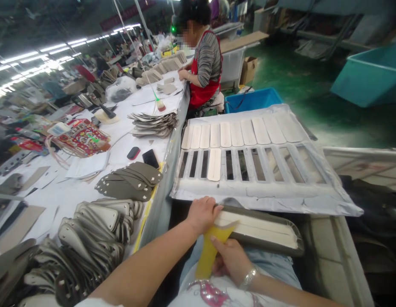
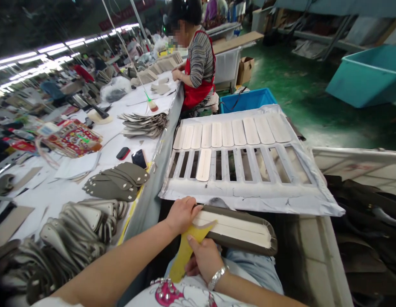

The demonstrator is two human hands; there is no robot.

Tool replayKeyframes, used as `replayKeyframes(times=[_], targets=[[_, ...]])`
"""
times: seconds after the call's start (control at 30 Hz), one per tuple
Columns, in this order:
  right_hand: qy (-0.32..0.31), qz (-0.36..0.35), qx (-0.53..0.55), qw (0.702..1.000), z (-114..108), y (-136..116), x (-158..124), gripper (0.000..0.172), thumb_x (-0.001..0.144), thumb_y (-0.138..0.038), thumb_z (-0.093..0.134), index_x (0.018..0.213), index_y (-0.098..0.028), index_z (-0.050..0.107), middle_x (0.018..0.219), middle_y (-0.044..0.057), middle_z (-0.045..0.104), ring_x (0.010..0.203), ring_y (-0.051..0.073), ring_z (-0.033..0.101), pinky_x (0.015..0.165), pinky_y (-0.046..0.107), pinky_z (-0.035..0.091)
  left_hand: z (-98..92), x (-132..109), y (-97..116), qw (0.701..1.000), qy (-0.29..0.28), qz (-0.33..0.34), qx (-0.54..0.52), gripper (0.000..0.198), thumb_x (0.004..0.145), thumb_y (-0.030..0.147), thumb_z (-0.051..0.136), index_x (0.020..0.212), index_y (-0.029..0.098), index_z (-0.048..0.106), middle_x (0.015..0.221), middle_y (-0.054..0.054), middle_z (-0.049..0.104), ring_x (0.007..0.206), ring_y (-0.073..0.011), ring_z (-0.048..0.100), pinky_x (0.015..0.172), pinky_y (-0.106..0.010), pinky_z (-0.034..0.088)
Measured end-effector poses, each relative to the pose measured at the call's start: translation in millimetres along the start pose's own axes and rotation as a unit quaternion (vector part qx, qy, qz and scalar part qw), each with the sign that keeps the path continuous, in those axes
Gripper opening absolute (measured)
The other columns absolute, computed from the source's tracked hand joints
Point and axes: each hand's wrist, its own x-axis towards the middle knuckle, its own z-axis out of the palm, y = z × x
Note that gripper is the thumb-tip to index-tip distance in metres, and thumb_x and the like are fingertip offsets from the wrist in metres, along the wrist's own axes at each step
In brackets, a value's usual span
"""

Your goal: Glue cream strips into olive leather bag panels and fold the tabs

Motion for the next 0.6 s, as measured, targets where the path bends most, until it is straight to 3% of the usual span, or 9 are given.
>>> replayKeyframes(times=[0.07,0.17,0.27,0.33,0.43,0.5,0.6], targets=[[0.000,-0.012,0.004,1.000,-2,1,-1,0.034,0.076,-0.049,0.050,0.064,-0.017,0.056,0.052,0.006,0.062,0.036,0.012,0.053,0.036,0.021,0.041,1.0,3,3,0.998,0.002,-0.028,-0.048,0.031,0.077,0.052,0.053,0.074,0.021,0.057,0.083,-0.009,0.057,0.093,-0.0289,0.050,0.096,-0.046,0.026],[0.016,-0.028,-0.029,0.999,-9,1,-10,0.038,0.071,-0.053,0.052,0.060,-0.017,0.055,0.043,0.004,0.057,0.032,0.013,0.049,0.033,0.022,0.038,-1.3,1,3,0.970,-0.007,-0.084,-0.230,0.038,0.070,0.056,0.060,0.083,0.020,0.061,0.088,-0.009,0.060,0.098,-0.0283,0.050,0.096,-0.042,0.030],[0.048,-0.114,-0.085,0.989,-27,-4,-29,0.048,0.067,-0.060,0.052,0.051,-0.016,0.054,0.041,0.006,0.055,0.033,0.014,0.048,0.035,0.024,0.039,-8.0,-11,-4,0.926,-0.006,-0.124,-0.356,0.061,0.083,0.064,0.026,0.113,0.019,0.053,0.100,-0.011,0.062,0.094,-0.0246,0.057,0.086,-0.041,0.040],[0.113,-0.224,-0.111,0.962,-43,-13,-44,0.046,0.068,-0.059,0.054,0.054,-0.015,0.058,0.055,0.008,0.063,0.051,0.018,0.058,0.049,0.026,0.047,-11.7,-25,-11,0.876,0.001,-0.164,-0.454,0.066,0.086,0.063,0.017,0.121,0.017,0.049,0.109,-0.012,0.061,0.097,-0.0244,0.058,0.087,-0.041,0.041],[0.205,-0.316,-0.121,0.918,-60,-35,-58,0.036,0.069,-0.051,0.060,0.068,-0.015,0.065,0.074,0.008,0.068,0.078,0.023,0.062,0.072,0.028,0.049,-11.3,-50,-19,0.792,0.003,-0.178,-0.584,0.050,0.083,0.052,0.047,0.119,0.018,0.054,0.123,-0.010,0.055,0.113,-0.0269,0.050,0.096,-0.040,0.035],[0.206,-0.328,-0.100,0.917,-61,-51,-54,0.033,0.072,-0.047,0.059,0.077,-0.015,0.066,0.078,0.008,0.069,0.084,0.024,0.063,0.075,0.030,0.049,-6.8,-61,-22,0.782,0.005,-0.142,-0.607,0.048,0.078,0.039,0.060,0.120,0.019,0.054,0.129,-0.009,0.051,0.122,-0.0276,0.042,0.101,-0.039,0.030],[0.140,-0.359,-0.033,0.922,-49,-75,-32,0.031,0.075,-0.043,0.057,0.086,-0.015,0.065,0.082,0.009,0.069,0.087,0.025,0.063,0.073,0.031,0.051,3.4,-67,-27,0.794,0.008,-0.078,-0.603,0.057,0.074,0.030,0.066,0.127,0.021,0.048,0.134,-0.007,0.047,0.127,-0.0261,0.035,0.107,-0.038,0.022]])
